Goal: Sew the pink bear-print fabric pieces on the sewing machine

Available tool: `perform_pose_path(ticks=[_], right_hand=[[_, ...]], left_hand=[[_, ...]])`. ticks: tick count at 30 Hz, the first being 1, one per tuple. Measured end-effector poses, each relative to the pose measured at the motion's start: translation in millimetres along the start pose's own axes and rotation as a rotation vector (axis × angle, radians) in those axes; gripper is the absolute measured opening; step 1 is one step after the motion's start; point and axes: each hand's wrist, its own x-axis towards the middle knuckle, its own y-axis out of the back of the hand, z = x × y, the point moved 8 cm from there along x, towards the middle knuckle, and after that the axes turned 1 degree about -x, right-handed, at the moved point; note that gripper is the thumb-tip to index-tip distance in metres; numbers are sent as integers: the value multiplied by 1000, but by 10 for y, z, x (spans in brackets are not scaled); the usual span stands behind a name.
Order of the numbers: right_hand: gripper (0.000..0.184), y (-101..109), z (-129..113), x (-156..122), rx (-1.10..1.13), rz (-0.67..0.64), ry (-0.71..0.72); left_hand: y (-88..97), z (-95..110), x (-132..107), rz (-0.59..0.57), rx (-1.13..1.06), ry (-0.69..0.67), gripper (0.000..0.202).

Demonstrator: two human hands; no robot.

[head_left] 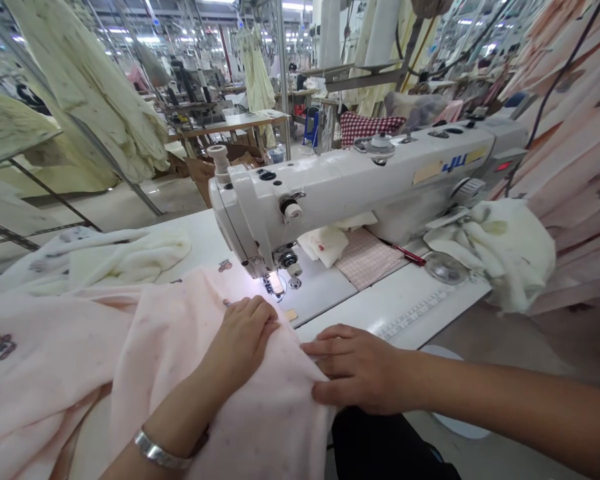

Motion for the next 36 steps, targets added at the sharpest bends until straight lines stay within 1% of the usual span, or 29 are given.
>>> perform_pose_path(ticks=[2,5,8,10,12,13,15,17,18,20,22,24,28,33,34,36], right_hand=[[16,-85,8,-34,-12,-63,-24],[17,-139,2,-25,2,-73,-36],[17,-132,-4,-12,6,-55,-30],[17,-120,-7,-13,3,-49,-22],[18,-105,-11,-8,-4,-47,-8],[18,-100,-11,1,-12,-52,0],[19,-103,-2,36,-39,-74,23],[19,-112,32,92,-74,-95,49],[19,-111,61,126,-94,-93,60],[18,-102,140,199,-136,-65,75],[17,-101,231,266,-176,-42,79],[16,-129,303,314,-200,-59,82],[16,-208,369,336,-211,-116,51],[17,-225,393,302,-206,-90,-84],[17,-226,386,299,-209,-94,-94],[18,-237,345,299,-200,-121,-69]], left_hand=[[20,-32,79,-29,23,58,18],[46,22,175,-51,109,117,16],[85,174,179,16,235,170,14],[45,290,112,40,279,182,20],[-58,368,-5,29,285,176,24],[-100,392,-74,43,280,160,24],[-135,413,-211,124,270,93,22],[-141,379,-304,191,245,9,28],[-142,330,-318,196,226,-14,32],[-142,189,-277,158,181,-10,34],[-106,63,-185,127,142,17,33],[-60,-9,-90,111,124,30,32],[-26,-49,-8,97,120,28,30],[-47,-72,-37,126,135,-16,31],[-50,-79,-38,131,142,-20,30],[-53,-91,-35,138,157,-20,31]])
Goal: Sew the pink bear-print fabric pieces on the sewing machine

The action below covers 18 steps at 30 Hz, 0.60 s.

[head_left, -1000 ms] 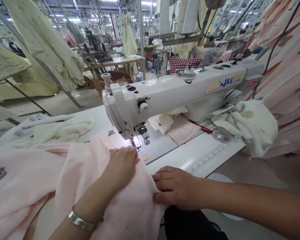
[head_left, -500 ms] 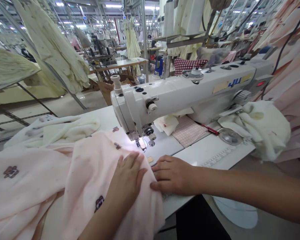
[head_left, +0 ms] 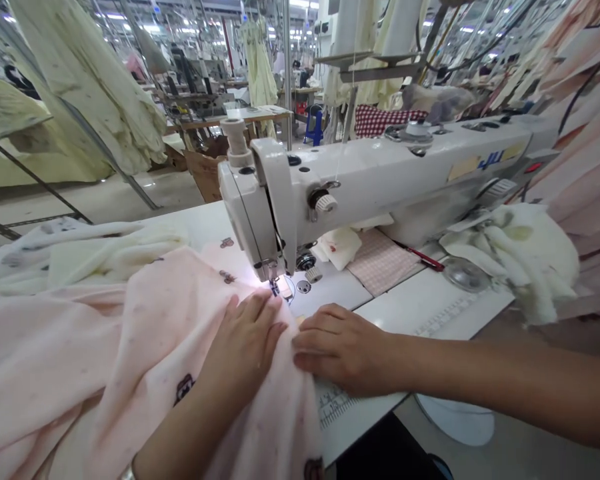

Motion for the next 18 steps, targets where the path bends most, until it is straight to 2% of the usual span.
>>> perform_pose_path(ticks=[3,7,12,18], right_hand=[[19,4,-45,-2,22,-25,48],[18,-8,6,11,10,-20,40],[18,-66,169,144,-35,-34,30],[16,-198,453,308,-131,-84,-128]], left_hand=[[2,4,11,-1,9,-10,30],[26,-1,44,8,5,-37,27],[79,-152,175,60,45,-19,21],[118,-396,393,91,134,12,29]])
